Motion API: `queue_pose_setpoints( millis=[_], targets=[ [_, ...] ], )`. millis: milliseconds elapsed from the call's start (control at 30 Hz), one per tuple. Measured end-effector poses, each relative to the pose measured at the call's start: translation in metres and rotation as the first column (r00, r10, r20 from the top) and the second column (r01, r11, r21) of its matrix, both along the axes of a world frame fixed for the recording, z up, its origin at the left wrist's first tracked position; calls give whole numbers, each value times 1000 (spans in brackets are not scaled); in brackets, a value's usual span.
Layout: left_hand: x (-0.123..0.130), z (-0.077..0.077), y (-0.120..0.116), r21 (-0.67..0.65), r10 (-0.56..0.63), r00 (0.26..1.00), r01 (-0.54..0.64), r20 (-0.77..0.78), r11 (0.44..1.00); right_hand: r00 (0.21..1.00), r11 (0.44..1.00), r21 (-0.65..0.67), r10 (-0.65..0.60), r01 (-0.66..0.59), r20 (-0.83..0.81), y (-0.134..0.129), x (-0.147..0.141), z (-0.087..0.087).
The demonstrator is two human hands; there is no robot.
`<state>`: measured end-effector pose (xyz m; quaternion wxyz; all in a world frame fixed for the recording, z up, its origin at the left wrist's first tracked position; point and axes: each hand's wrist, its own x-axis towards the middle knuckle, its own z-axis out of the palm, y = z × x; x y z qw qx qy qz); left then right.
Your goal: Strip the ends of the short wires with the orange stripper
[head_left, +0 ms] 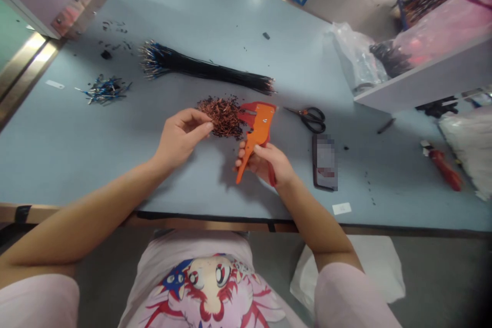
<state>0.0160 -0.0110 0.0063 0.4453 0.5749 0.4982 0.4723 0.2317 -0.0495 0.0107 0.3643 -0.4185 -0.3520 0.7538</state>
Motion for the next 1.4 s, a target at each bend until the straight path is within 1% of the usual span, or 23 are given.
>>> queue_pose_setpoints(
  millis=[67,133,200,300,400,467,733,967,1133,1400],
  targets=[
    [5,0,-6,-16,-36,998,37,58,999,985,990,-111,68,-86,-157,-3,-5,0],
    [11,-2,-12,-33,-81,991,85,107,996,958,974,-164,112,-159,-262,-7,-7,2],
    [16,-4,-17,-39,-123,981,130,151,991,933,961,-173,150,-215,-326,-11,-9,3],
    [21,-8,-23,-37,-194,957,206,214,978,903,946,-157,207,-283,-377,-16,-9,3],
    [22,-10,-27,-42,-262,943,276,207,960,872,932,-148,243,-332,-425,-18,-10,1],
    [22,-10,-28,-43,-278,940,291,196,956,854,928,-135,254,-348,-454,-19,-10,-1],
    [27,-7,-32,-54,-302,922,323,244,945,852,924,-100,293,-368,-434,-22,-12,-5],
    [27,-7,-33,-38,-322,925,336,202,941,849,932,-88,278,-351,-449,-23,-12,-6],
    [27,-9,-32,-33,-342,916,357,210,934,866,930,-113,275,-349,-417,-22,-12,-6],
    [26,-9,-31,-25,-354,909,368,219,930,849,926,-96,288,-364,-444,-21,-12,-7]
  ],
)
